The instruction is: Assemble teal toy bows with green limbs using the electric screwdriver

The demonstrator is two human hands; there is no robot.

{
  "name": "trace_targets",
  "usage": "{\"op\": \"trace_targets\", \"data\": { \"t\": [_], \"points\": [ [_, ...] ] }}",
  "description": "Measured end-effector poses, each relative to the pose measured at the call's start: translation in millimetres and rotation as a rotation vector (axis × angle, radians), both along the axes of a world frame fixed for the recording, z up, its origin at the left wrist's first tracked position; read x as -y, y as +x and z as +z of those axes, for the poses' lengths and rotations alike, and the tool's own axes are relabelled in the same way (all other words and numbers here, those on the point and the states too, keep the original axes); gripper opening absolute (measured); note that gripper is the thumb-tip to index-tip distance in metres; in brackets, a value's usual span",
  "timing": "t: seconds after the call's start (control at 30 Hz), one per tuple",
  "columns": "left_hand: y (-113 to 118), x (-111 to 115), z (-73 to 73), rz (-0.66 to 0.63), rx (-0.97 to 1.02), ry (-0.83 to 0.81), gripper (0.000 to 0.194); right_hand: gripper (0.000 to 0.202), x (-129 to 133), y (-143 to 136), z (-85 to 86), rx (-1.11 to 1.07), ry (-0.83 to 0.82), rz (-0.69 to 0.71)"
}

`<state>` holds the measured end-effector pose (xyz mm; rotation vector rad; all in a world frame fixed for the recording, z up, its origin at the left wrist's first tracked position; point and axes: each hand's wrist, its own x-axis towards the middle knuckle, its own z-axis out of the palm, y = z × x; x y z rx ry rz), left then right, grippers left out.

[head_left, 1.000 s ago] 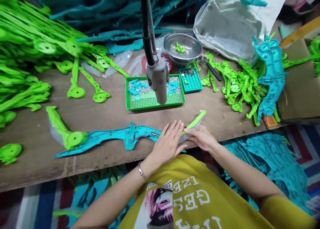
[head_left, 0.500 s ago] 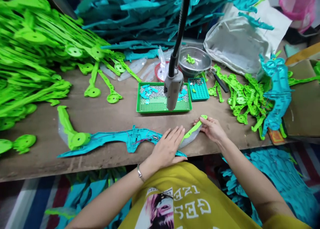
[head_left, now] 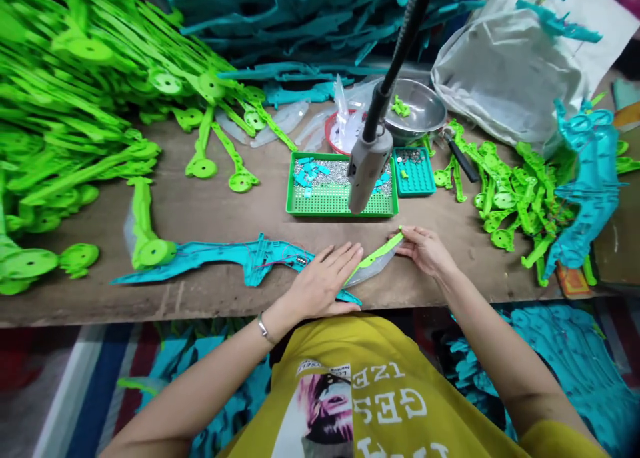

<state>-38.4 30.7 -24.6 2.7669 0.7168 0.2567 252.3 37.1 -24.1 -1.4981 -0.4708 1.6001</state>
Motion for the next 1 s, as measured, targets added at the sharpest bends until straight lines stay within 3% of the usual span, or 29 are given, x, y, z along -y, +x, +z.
{"op": "trace_targets", "data": {
  "t": [0.07,0.13,0.2,0.27,0.37,0.47,0.6,0.7,0.87,1.0],
  "points": [
    [-5.0,0.2,0.5,0.014,-0.007,-0.011,0.109,0.033,-2.7,1.3,5.9,0.163,-0.043,0.125],
    [-7.7,0.7,1.0,0.033,-0.013,-0.019,0.109,0.038,-7.7,1.7,17.2,0.495,0.034,0.213],
    [-8.2,1.5,2.2,0.049,-0.020,-0.021,0.108,0.041,-15.5,-5.9,31.5,0.847,0.273,0.188],
    [-7.1,3.2,4.0,0.069,-0.024,-0.008,0.107,0.056,-25.7,-25.3,44.2,0.999,0.544,0.126],
    [-5.6,9.5,5.5,0.105,0.006,0.035,0.104,0.079,-42.1,-67.8,54.2,0.913,0.762,0.130],
    [-6.1,22.0,2.5,0.138,0.083,0.091,0.091,0.064,-55.7,-98.9,58.0,0.813,0.798,0.085],
    [-8.0,42.5,-7.3,0.258,0.185,0.131,0.066,0.043,-69.6,-97.4,70.8,0.630,0.774,0.087],
    [-8.2,53.3,-14.6,0.367,0.242,0.123,0.060,0.032,-82.2,-81.8,76.5,0.567,0.853,0.043],
    [-7.6,59.7,-23.2,0.430,0.345,0.179,0.057,0.027,-105.4,-72.5,51.3,0.643,0.887,-0.206],
    [-8.8,58.4,-26.3,0.404,0.374,0.196,0.049,0.028,-117.3,-76.3,28.8,0.601,0.910,-0.260]
  ]
}}
